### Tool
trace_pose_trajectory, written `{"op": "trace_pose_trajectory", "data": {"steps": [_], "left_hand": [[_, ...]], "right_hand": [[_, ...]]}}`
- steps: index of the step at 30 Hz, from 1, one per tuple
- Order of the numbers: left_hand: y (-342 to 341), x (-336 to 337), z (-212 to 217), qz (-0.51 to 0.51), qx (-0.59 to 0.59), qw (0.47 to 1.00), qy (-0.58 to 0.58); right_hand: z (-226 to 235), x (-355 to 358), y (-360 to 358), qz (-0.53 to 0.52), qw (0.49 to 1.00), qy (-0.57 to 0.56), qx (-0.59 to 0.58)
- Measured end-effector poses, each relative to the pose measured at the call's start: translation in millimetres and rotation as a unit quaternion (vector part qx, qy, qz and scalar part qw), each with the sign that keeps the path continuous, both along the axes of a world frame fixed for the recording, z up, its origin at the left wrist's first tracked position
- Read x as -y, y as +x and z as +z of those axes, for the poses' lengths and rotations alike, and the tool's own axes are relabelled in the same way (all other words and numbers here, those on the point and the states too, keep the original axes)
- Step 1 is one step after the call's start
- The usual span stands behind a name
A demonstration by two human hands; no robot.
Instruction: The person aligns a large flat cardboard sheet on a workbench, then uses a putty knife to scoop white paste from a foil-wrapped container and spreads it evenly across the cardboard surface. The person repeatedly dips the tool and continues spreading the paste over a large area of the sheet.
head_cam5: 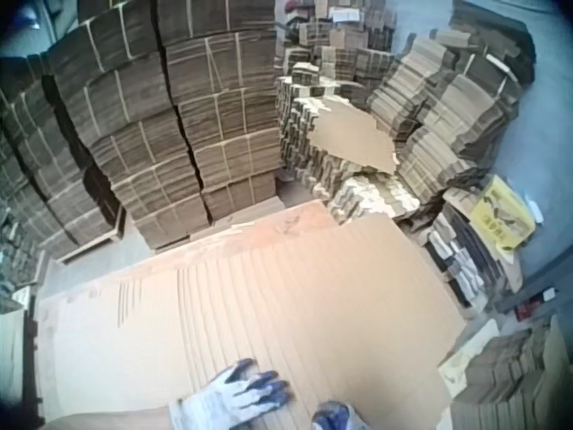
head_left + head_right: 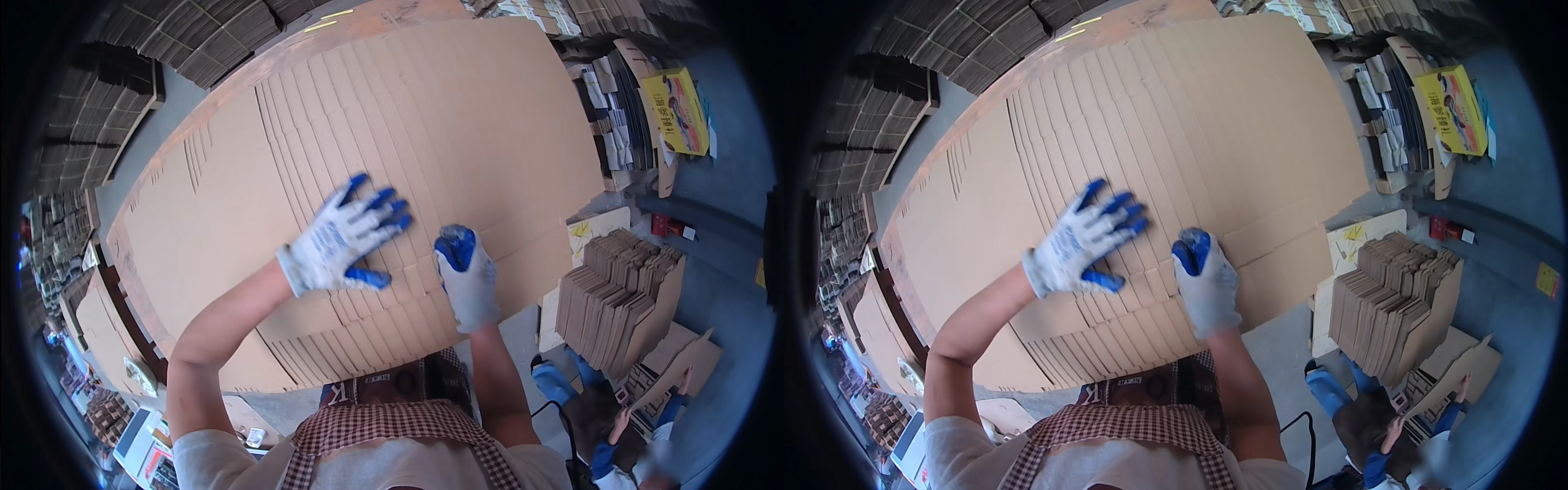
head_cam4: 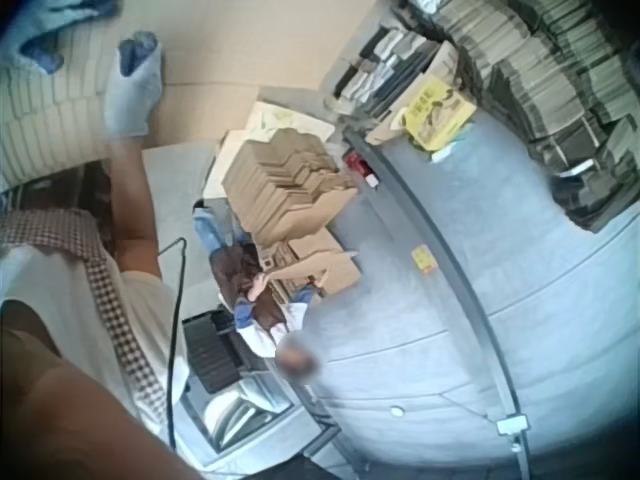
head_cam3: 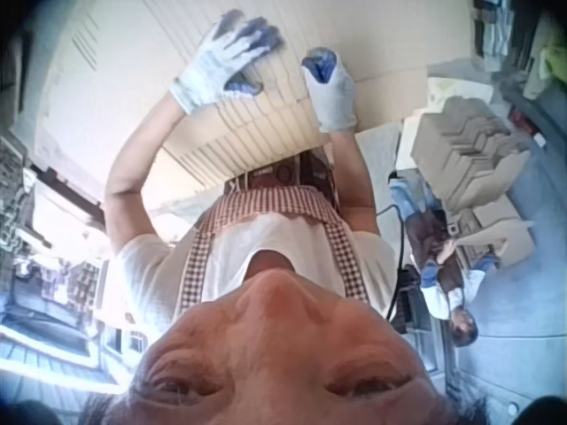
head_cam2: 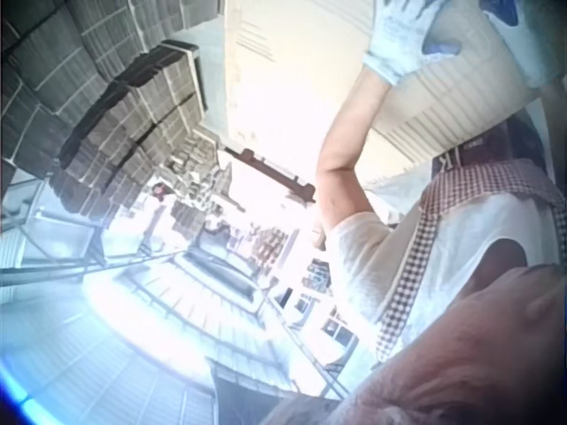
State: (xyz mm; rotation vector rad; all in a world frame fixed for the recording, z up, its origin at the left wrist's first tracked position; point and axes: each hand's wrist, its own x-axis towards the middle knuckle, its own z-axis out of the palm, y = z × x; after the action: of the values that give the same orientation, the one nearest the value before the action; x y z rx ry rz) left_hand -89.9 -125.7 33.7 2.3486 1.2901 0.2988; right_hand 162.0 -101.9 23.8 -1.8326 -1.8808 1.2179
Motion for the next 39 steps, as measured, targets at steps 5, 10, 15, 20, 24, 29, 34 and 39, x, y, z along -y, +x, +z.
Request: {"op": "trace_pose_trajectory", "data": {"steps": [5,10,15,20,24,29,34,39], "left_hand": [[-61,-64,-8,0.196,-0.023,0.975,0.1],[-123,-146,-65,0.277,-0.07,0.95,0.125],[-121,-169,-71,0.355,0.128,0.926,-0.018],[-115,-171,-58,0.38,0.176,0.905,-0.07],[-114,-168,-45,0.396,0.158,0.901,-0.087],[-119,-171,-52,0.38,0.074,0.92,-0.054],[-131,-177,-58,0.392,0.11,0.91,-0.083],[-119,-182,-54,0.413,0.107,0.9,-0.086]], "right_hand": [[31,29,65,0.07,0.983,-0.162,-0.053],[19,59,75,0.238,0.959,-0.123,-0.091],[3,75,56,-0.15,0.799,-0.497,-0.302],[-8,65,40,-0.115,0.812,-0.489,-0.298],[-6,49,39,-0.055,0.815,-0.525,-0.239],[3,36,33,-0.033,0.817,-0.541,-0.197],[3,35,30,-0.026,0.833,-0.527,-0.167],[-4,40,34,-0.125,0.777,-0.565,-0.25]]}}
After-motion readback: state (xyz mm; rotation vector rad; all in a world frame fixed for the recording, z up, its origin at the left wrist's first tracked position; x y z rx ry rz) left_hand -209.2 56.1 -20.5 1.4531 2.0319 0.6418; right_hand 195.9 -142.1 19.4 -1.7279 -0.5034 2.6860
